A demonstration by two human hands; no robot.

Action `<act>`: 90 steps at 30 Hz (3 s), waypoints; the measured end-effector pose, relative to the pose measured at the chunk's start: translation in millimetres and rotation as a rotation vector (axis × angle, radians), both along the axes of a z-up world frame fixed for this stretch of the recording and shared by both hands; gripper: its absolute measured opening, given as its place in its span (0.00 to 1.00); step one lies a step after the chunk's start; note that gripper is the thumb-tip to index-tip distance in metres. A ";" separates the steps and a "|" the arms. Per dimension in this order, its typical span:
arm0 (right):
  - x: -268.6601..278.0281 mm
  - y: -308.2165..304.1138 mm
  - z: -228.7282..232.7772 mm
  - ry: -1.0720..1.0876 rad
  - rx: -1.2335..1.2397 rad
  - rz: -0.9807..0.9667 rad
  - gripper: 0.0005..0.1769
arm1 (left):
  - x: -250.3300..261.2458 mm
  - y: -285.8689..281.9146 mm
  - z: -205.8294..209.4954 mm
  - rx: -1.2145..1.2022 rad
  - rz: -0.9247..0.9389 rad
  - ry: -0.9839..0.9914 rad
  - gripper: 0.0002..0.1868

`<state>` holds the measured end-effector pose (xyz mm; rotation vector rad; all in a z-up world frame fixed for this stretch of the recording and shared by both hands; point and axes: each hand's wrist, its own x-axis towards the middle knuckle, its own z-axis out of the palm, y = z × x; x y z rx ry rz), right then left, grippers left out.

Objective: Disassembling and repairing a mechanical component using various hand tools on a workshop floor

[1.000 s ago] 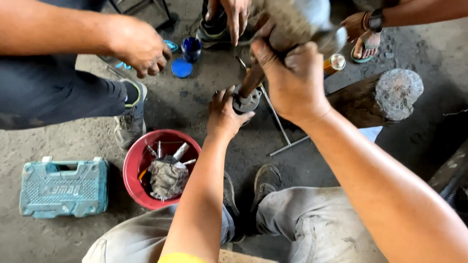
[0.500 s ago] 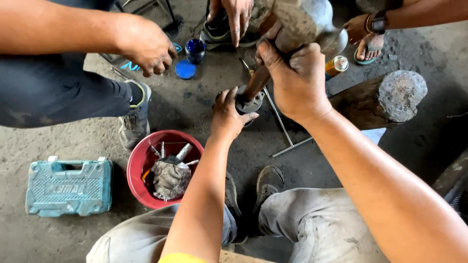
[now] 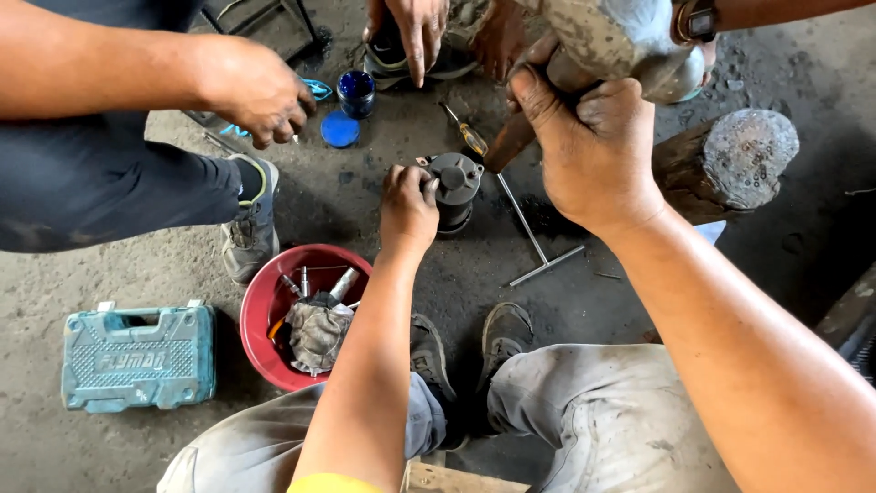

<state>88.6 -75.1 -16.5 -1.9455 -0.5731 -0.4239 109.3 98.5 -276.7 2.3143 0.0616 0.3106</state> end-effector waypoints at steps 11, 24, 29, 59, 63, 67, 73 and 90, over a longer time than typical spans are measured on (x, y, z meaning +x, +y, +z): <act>0.1 -16.6 -7.6 0.065 0.018 -0.026 0.03 | -2.1 0.9 3.7 0.113 -0.058 -0.131 0.12; -2.8 -38.7 -18.7 0.086 -0.052 -0.116 0.05 | 16.2 -48.5 18.8 0.282 -0.077 0.066 0.04; -3.8 -39.8 -17.3 0.155 -0.019 -0.128 0.04 | 18.5 -42.1 26.7 0.220 -0.139 0.084 0.07; -3.1 -53.4 -33.8 0.256 -0.024 -0.129 0.06 | 12.3 -44.1 4.0 0.284 -0.131 -0.219 0.10; -1.0 -52.7 -35.0 0.259 -0.024 -0.164 0.06 | 11.3 -37.7 6.0 0.257 -0.191 -0.230 0.14; -4.3 -48.8 -28.6 0.262 -0.011 -0.144 0.05 | 10.5 -36.3 6.8 0.166 -0.142 -0.276 0.08; -5.2 -53.8 -33.5 0.249 -0.012 -0.111 0.06 | 15.7 -43.9 -0.4 0.259 -0.097 -0.181 0.09; -29.4 51.3 38.7 0.087 0.471 0.264 0.09 | -39.4 60.2 241.9 -0.308 -0.554 0.146 0.30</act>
